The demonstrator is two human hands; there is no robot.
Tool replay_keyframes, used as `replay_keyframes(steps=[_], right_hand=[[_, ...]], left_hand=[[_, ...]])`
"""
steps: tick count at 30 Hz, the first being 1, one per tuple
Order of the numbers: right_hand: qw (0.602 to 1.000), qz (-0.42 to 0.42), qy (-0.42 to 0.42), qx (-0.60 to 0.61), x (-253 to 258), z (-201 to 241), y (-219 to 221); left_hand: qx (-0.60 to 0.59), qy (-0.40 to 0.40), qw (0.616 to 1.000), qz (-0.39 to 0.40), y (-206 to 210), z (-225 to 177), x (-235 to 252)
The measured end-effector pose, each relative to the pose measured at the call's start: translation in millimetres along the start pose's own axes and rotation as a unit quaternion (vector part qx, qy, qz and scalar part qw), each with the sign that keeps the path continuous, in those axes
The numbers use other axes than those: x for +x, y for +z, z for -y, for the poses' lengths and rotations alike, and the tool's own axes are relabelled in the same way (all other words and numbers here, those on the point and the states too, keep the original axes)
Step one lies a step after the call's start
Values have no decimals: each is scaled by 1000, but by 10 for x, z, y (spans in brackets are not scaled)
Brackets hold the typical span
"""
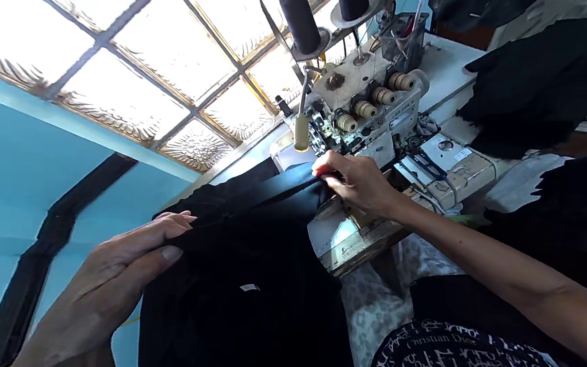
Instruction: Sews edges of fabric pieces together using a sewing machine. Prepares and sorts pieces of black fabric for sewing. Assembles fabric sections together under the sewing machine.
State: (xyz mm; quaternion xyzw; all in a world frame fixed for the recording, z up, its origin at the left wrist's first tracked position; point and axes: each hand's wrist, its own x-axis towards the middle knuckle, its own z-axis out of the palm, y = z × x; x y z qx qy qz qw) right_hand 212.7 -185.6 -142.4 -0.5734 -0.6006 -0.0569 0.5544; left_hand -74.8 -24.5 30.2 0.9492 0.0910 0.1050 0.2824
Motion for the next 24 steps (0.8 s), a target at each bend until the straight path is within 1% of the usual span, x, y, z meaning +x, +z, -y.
replay_keyframes(steps=[4, 8, 11, 15, 19, 21, 24], right_hand=[[998, 26, -6, -52, -18, -73, -2], [996, 13, -4, -89, -91, -76, 30], [998, -12, -17, -65, -85, -35, 43], [998, -24, -19, -53, -62, -5, -2], [999, 2, -43, -25, -32, -94, -50], [998, 15, -55, -7, 2, -131, -44], [996, 51, -70, 15, 62, -177, -2]], left_hand=[[15, 7, 1000, 7, 41, -121, 17], [21, -9, 1000, -6, 70, -152, 14], [21, -17, 1000, -10, 63, -97, -16], [24, -27, 999, -21, 47, 1, -45], [19, -33, 999, -39, 43, 119, -93], [11, -31, 999, -37, 54, 91, -89], [1, 8, 1000, -7, 49, 70, -76]])
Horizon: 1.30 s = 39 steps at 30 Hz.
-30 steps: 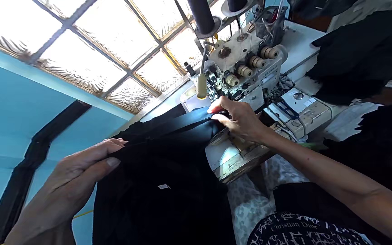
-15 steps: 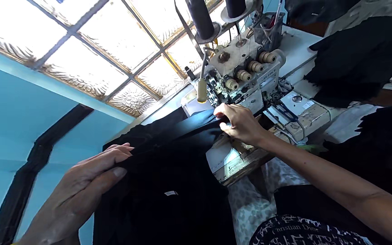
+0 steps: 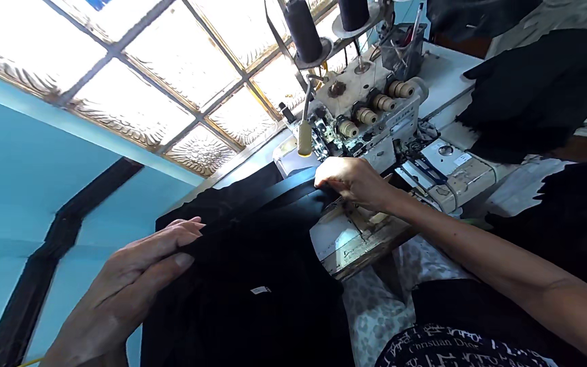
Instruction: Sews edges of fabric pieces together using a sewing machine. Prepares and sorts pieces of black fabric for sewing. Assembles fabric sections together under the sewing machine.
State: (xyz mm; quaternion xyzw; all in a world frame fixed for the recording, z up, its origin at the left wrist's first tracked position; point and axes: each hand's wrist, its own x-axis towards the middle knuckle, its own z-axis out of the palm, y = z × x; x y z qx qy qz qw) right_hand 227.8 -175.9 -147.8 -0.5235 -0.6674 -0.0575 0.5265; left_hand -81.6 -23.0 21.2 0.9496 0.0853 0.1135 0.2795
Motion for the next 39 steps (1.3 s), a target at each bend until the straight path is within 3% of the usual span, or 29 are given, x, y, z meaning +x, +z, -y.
replay_keyframes(steps=[8, 12, 18, 23, 39], right_hand=[[991, 106, 68, -52, -60, 87, -197], [992, 83, 83, -35, -104, 37, -204], [992, 40, 64, 99, 54, 223, -31], [992, 45, 67, 98, 131, 298, 1], [982, 191, -12, 13, -613, 369, -568]], left_hand=[[23, -17, 999, -15, -29, 5, 44], [16, -21, 999, -21, -31, 102, 22], [23, -33, 998, -38, 3, 103, -20], [34, -24, 997, -57, 11, 276, -64], [180, 143, 973, -7, 508, -166, 650]])
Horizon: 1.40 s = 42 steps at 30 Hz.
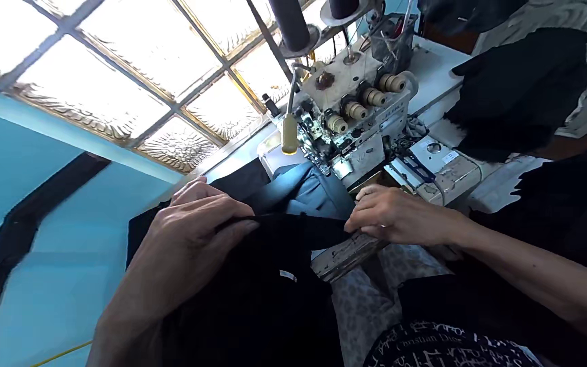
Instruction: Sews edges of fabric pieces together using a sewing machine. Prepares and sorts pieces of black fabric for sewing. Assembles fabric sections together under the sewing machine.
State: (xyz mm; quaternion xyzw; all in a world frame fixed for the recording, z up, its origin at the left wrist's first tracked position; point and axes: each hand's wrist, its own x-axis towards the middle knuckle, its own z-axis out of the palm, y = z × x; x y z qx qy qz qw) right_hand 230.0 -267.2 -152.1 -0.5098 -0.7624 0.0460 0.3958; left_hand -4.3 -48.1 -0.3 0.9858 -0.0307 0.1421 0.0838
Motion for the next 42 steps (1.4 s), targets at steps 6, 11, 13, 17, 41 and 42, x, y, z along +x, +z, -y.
replay_keyframes(steps=[6, 11, 13, 17, 41, 42], right_hand=[[998, -54, 41, 1, 49, -60, 34], [993, -103, 42, -38, 236, -325, 148], [989, -125, 32, -68, 322, -409, 170], [985, -131, 11, -113, 491, -512, 181], [985, 167, 36, 5, 1116, 237, -220], [987, 157, 24, 11, 1128, 231, -195]], left_hand=[[31, -19, 999, -22, 91, 4, 94], [44, -47, 997, -52, 108, 43, 82], [47, -54, 995, -64, 109, 33, 53], [56, -67, 993, -83, 103, -36, -49], [149, -3, 988, 24, 81, -444, -410], [146, -4, 989, 24, 82, -432, -416]])
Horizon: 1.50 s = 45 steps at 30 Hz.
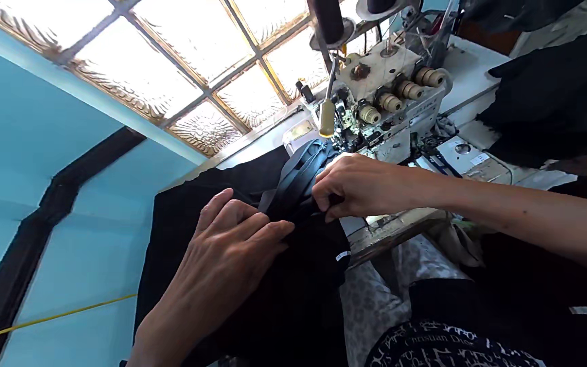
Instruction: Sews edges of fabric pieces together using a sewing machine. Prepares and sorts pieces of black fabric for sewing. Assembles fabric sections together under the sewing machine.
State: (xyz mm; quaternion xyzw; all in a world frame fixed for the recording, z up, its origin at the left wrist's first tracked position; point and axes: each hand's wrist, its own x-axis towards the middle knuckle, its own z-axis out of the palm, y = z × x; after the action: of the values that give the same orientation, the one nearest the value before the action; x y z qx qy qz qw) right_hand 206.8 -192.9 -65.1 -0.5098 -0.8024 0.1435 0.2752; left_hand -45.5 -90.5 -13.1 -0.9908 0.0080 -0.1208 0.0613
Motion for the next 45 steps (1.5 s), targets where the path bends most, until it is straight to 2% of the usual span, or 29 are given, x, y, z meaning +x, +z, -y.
replay_keyframes(steps=[3, 7, 10, 14, 19, 22, 25, 29, 33, 36, 40, 45], right_hand=[[998, -41, -39, 21, 54, -48, 76], [994, -93, -43, 48, 21, -87, 157], [990, -125, -27, 52, -120, -65, 225], [985, -166, 28, 27, -395, 2, 294], [976, -202, 73, 36, -666, -9, 359], [970, -218, 90, 58, -761, -19, 395], [966, -222, 108, 80, -852, -36, 421], [974, -161, 130, 88, -984, -28, 436], [987, -134, 89, 28, -1031, -89, 478], [983, -169, 67, 32, -960, -221, 475], [964, -248, 80, 52, -806, -393, 518], [928, -362, 85, 3, -601, -572, 681]], left_hand=[[-10, -3, 1000, 0, 13, 48, -14], [-33, 2, 999, 22, 57, 192, -25], [-70, 3, 996, 49, 95, 401, -45], [-144, -6, 989, 37, 22, 631, -36], [-219, -36, 975, 25, -40, 656, 162], [-187, -51, 981, 6, 1, 606, 313], [-122, -31, 992, -11, 55, 535, 455], [-72, 11, 997, -14, 88, 393, 592], [-57, 36, 998, 2, 116, 304, 685], [-23, 41, 999, 7, 111, 331, 754], [14, 25, 1000, -13, 79, 381, 810], [-46, 10, 996, -79, 105, 316, 788]])
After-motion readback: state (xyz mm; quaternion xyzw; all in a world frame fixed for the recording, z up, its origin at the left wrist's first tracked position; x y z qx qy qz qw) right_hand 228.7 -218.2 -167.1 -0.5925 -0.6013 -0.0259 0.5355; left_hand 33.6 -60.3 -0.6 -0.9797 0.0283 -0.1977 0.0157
